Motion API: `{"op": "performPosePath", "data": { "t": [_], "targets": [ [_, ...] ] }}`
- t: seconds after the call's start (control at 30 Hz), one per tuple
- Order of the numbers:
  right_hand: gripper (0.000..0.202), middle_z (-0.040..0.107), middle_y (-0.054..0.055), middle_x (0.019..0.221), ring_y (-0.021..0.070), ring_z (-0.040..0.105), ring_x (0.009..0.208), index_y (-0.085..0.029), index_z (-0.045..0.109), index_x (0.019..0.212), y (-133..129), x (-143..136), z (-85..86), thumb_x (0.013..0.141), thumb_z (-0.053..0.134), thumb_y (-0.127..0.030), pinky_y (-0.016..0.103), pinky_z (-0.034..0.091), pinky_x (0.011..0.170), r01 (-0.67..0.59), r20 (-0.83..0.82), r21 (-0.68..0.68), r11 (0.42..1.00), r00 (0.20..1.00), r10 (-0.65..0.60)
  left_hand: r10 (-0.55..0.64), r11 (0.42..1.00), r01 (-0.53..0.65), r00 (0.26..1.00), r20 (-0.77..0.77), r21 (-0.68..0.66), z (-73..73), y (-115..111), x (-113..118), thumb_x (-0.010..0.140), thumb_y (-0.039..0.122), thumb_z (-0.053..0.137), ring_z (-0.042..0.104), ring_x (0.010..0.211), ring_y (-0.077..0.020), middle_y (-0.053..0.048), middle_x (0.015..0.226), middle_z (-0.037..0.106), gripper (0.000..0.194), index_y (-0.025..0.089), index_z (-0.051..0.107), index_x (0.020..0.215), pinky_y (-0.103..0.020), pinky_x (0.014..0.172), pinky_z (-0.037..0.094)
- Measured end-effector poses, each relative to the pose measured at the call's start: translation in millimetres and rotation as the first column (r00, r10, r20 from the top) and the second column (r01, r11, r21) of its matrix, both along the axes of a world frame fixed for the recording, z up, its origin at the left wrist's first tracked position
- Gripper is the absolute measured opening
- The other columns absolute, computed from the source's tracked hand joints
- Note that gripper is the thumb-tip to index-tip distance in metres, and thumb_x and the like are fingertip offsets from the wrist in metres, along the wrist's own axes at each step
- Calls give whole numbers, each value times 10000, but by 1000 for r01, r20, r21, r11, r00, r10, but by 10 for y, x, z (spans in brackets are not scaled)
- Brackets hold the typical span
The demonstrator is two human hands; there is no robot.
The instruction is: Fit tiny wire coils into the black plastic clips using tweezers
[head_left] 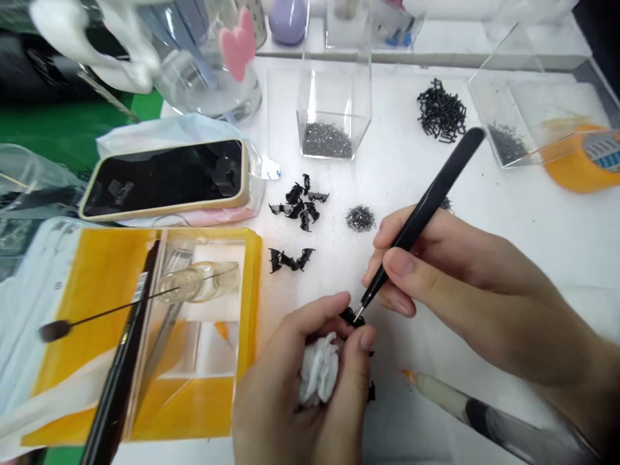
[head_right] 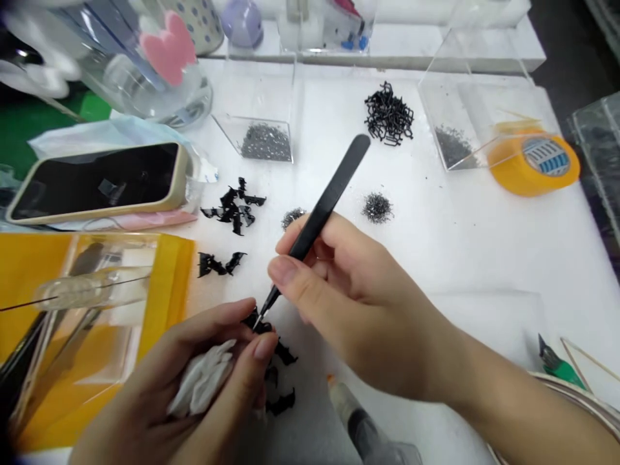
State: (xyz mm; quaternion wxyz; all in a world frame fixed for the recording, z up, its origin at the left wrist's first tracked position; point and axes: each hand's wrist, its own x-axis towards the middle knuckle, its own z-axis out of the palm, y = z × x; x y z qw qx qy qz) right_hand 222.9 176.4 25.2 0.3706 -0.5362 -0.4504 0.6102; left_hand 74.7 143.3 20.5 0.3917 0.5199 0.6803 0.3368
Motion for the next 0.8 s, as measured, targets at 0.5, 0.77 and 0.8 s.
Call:
{"op": "performPosePath", "data": {
  "t": [0.5,0.77,0.8],
  "targets": [
    [71,540,13,620,92,433,484,-196,568,800,17,1042,342,780,589,-261,217,289,434,-27,814,287,958,534,-229,-234,817,475,792,-564,327,105,-122,-224,795,192,630,647,751,-126,-20,943,640,195,209,647,989,-206,609,522],
    [167,606,8,775,145,581,677,-224,503,985,-483,1289,253,883,455,-346,267,418,602,138,905,345,929,214,-368,-353,711,700,438,-827,68,74,-57,-113,752,178,634,624,515,-227,-94,858,593,156,171,673,902,-316,359,471],
    [191,603,8,815,139,583,702,-232,479,1014,-586,1207,306,903,407,-371,260,421,603,137,907,355,925,191,-376,-348,711,702,407,-844,45,77,-40,-102,770,203,612,613,498,-218,-84,847,584,124,189,672,877,-301,340,444]
  ]
}}
